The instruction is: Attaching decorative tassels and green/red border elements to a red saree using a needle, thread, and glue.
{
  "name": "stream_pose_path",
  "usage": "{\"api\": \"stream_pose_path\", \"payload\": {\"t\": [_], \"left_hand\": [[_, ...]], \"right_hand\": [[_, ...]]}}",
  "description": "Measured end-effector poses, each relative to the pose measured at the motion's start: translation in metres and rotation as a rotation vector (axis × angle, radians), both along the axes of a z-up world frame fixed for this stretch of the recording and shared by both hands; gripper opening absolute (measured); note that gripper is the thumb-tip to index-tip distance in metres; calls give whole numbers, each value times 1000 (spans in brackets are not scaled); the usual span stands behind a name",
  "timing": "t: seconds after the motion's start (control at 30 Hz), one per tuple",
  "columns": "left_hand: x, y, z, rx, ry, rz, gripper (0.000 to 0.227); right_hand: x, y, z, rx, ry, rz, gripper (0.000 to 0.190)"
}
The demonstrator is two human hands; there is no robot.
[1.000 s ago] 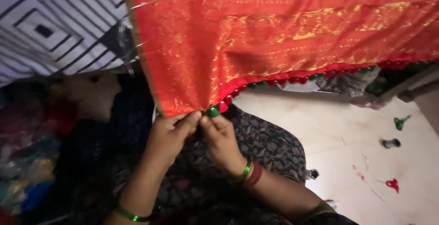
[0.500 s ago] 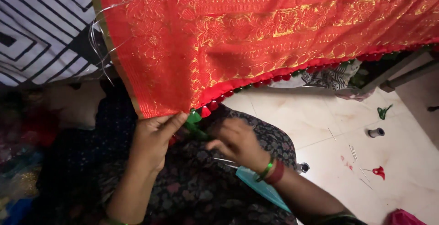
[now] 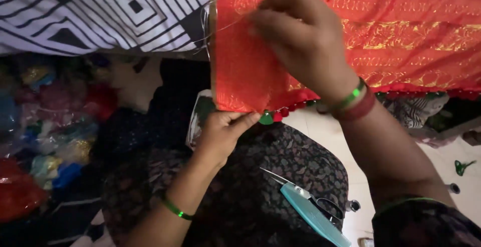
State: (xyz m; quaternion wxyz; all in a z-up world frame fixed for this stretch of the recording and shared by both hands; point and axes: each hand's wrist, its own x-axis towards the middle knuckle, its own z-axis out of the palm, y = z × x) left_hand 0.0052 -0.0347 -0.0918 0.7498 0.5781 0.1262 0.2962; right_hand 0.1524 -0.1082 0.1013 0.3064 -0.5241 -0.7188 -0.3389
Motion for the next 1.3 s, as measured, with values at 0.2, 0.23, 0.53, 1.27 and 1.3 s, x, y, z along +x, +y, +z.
{"api": "stream_pose_path", "payload": {"t": [0.2,0.23,0.53,1.27,1.3], "left_hand": [[-4,-3,8,48,60,42,27],[-2,-3,6,16,34,31,27],[4,-2,7,59,41,75,25],[8,-7,8,-543,46,-16,8],[9,-5,3,-583,9,-25,6]], "right_hand": [[-12,21,-1,-38,-323,62,21],[-9,20,-6,-49,-361,24,22],[7,22,-14,-14,-503,-129,34],[-24,-138,-119,-390,1022,138,9],[-13,-147,-123,-197,1194,260,6]]}}
